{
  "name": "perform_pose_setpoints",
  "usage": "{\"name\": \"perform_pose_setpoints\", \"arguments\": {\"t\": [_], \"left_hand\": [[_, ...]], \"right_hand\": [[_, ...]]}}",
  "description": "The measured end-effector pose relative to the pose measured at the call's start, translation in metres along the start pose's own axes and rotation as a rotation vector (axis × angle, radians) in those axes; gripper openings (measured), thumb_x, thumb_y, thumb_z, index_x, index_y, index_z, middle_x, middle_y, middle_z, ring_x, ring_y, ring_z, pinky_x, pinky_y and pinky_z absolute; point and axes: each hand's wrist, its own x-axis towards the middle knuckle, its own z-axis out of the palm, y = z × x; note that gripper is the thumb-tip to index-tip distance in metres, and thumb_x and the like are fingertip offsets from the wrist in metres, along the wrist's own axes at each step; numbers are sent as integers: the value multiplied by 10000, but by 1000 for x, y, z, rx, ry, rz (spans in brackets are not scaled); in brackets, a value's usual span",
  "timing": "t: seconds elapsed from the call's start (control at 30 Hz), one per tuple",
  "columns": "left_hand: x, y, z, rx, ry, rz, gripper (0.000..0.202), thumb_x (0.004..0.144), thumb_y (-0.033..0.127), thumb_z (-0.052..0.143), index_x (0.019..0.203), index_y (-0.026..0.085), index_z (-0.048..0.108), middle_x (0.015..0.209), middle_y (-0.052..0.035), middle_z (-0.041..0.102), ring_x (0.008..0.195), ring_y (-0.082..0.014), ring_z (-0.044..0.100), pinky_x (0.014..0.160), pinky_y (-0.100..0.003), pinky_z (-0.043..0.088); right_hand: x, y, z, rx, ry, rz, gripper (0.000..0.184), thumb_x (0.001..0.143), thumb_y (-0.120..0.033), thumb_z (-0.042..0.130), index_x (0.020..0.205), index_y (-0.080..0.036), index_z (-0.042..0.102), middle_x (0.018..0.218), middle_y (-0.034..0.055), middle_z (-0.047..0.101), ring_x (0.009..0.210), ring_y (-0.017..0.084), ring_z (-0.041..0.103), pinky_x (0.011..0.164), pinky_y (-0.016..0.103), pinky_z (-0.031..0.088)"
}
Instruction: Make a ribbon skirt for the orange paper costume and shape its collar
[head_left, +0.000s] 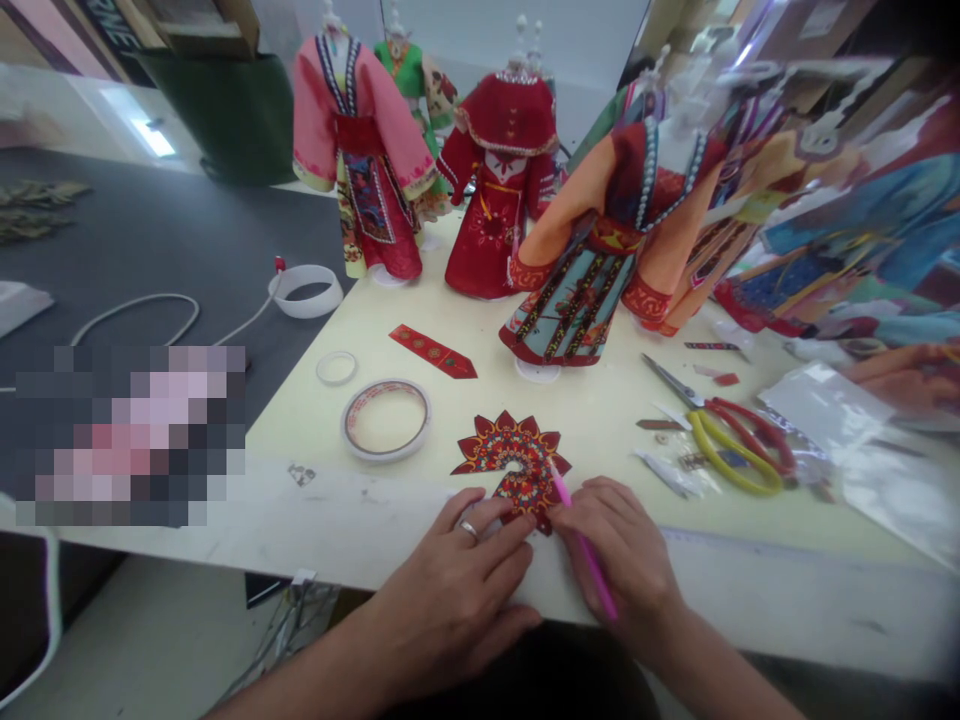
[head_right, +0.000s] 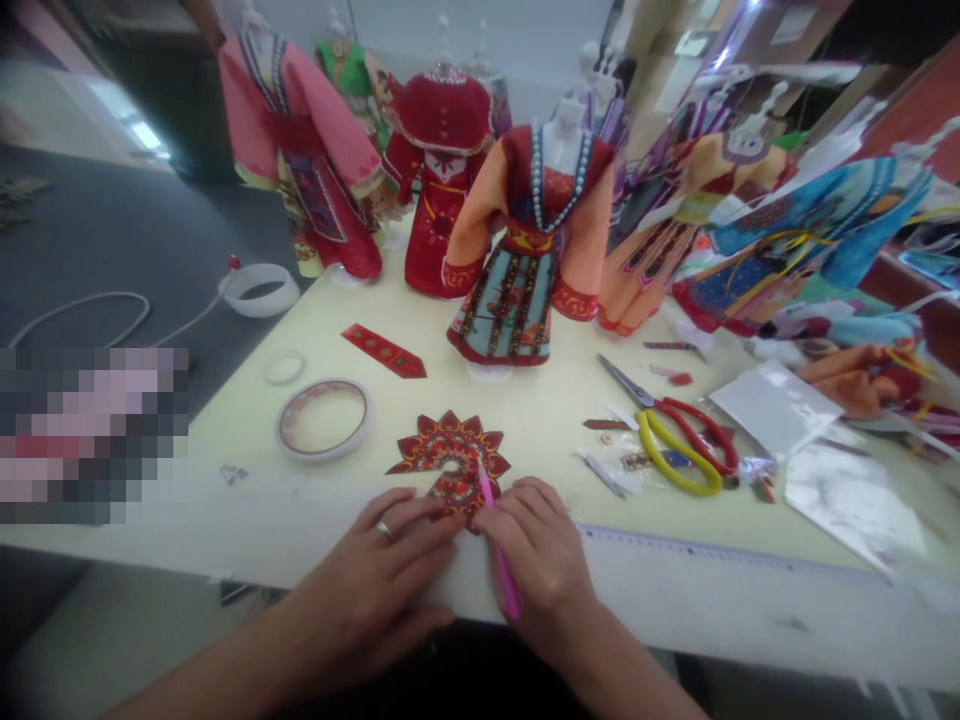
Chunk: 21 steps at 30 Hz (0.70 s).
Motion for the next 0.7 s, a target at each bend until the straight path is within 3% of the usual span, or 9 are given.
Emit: {"name": "perform_pose_setpoints", "arguments": {"t": [0.47, 0.7], "left_hand": [[0, 0, 0, 11, 20, 13, 292, 862, 301, 512, 1091, 128, 559, 1226, -99, 578, 1131, -271, 472, 1004, -475, 318], [-1, 0, -2, -3, -3, 1, 258, 871, 315, 507, 1046, 136, 572, 1238, -74, 575, 1132, -275, 469, 1005, -480, 316]], "right_hand": [[-7, -7, -8, -78, -142, -81, 314, 723, -14, 471, 1004, -119, 566, 900, 97, 658, 920, 228, 552, 882, 480, 403], [-8, -6, -24, -18, 29, 34, 383, 730, 64, 483, 1047, -143, 534, 964, 96, 657, 889, 210, 567, 811, 444, 440]]}}
